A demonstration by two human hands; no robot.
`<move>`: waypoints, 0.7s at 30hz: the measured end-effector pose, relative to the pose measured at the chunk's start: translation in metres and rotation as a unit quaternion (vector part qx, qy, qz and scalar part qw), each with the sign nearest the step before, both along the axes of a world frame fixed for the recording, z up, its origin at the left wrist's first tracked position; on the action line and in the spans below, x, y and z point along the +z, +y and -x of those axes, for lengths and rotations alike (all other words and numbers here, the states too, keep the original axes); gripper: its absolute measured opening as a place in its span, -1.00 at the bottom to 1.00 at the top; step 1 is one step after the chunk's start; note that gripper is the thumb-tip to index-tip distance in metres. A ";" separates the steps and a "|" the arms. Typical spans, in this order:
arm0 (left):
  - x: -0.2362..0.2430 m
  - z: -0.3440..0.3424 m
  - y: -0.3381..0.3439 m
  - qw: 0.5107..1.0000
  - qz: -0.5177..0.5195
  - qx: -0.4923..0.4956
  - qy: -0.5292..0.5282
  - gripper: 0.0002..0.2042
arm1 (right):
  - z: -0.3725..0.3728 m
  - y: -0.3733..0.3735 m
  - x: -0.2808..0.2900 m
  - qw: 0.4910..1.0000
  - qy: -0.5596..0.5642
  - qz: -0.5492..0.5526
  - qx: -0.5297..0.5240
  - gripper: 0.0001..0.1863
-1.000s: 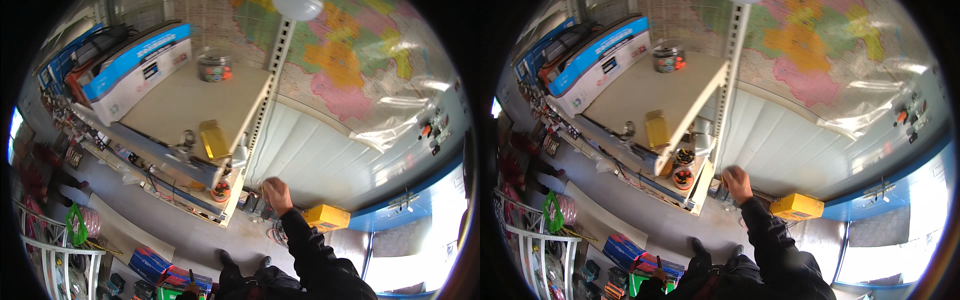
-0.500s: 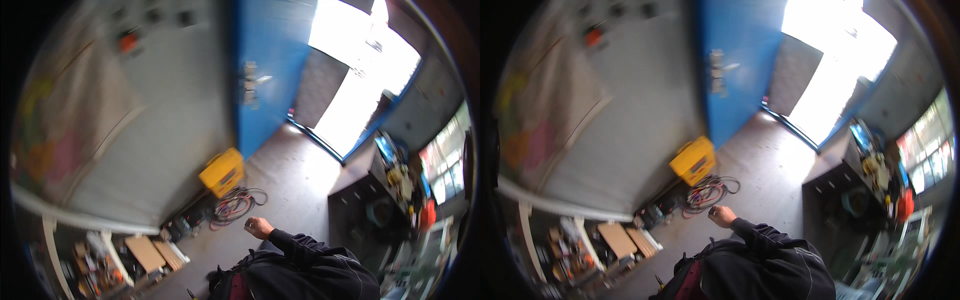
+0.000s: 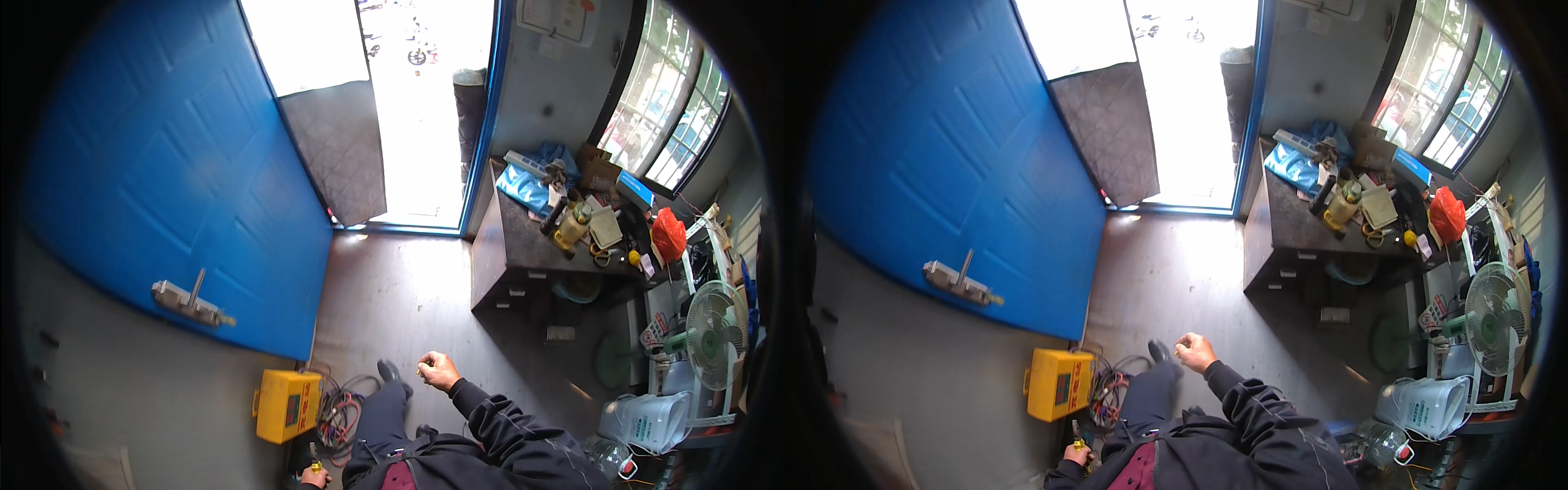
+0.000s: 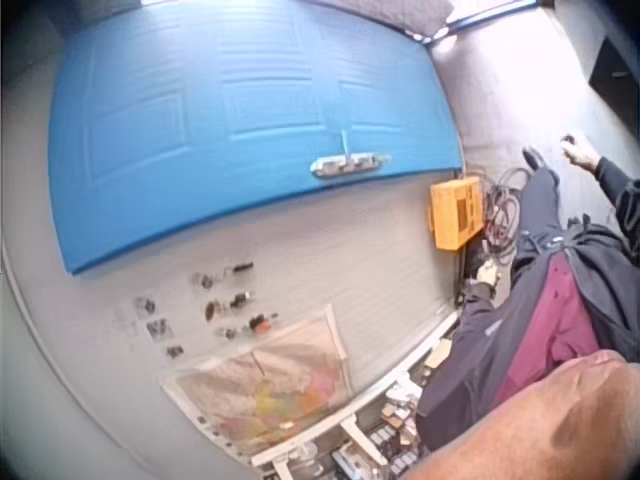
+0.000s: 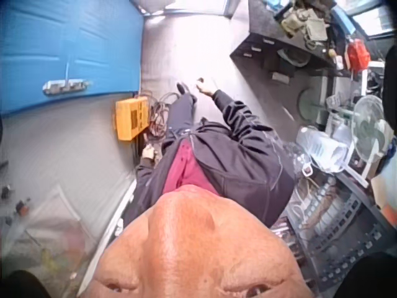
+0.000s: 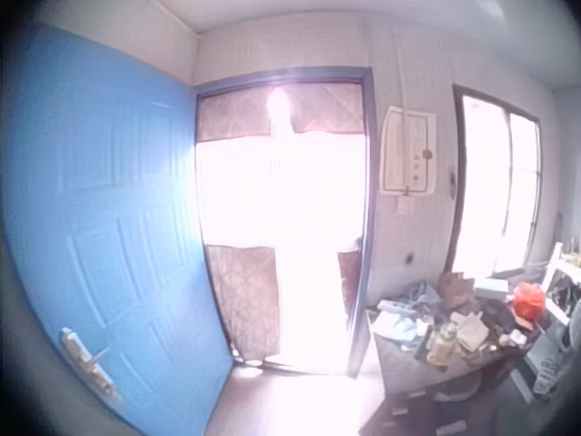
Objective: The person inspects the rear tire of a mint-green electric scooter, retrieves pliers from a nearby shop, and uses them to remove small metal clips from the tire bead. The person repeatedly manipulates the tire and clips with both hands and the pliers.
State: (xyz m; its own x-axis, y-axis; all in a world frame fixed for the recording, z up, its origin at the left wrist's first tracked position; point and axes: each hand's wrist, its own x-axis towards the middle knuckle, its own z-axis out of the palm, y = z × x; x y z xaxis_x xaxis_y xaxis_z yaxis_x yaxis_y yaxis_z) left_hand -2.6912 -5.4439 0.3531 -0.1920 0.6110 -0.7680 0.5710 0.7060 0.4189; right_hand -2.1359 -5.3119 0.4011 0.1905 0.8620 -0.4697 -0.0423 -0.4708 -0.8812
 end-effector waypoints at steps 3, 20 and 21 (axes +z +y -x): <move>0.007 -0.044 0.133 0.995 0.024 -0.081 0.055 -0.81 | -0.041 0.080 -0.007 0.996 0.053 -0.004 -0.067 -0.75; 0.162 -0.612 0.810 0.854 -0.114 -0.300 -0.410 -0.79 | -0.264 0.467 0.066 0.982 0.107 0.004 -0.155 -0.78; 0.167 -0.645 0.833 0.841 -0.120 -0.329 -0.412 -0.78 | -0.276 0.496 0.068 0.987 0.100 -0.041 -0.115 -0.75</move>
State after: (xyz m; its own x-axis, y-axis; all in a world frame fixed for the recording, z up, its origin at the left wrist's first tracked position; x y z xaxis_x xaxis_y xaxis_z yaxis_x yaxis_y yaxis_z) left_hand -2.0466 -4.6112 0.5201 0.7856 0.5332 -0.3138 0.2514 0.1883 0.9494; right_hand -1.8598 -4.8160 0.4688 0.2973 0.8427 -0.4488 -0.3164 -0.3565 -0.8791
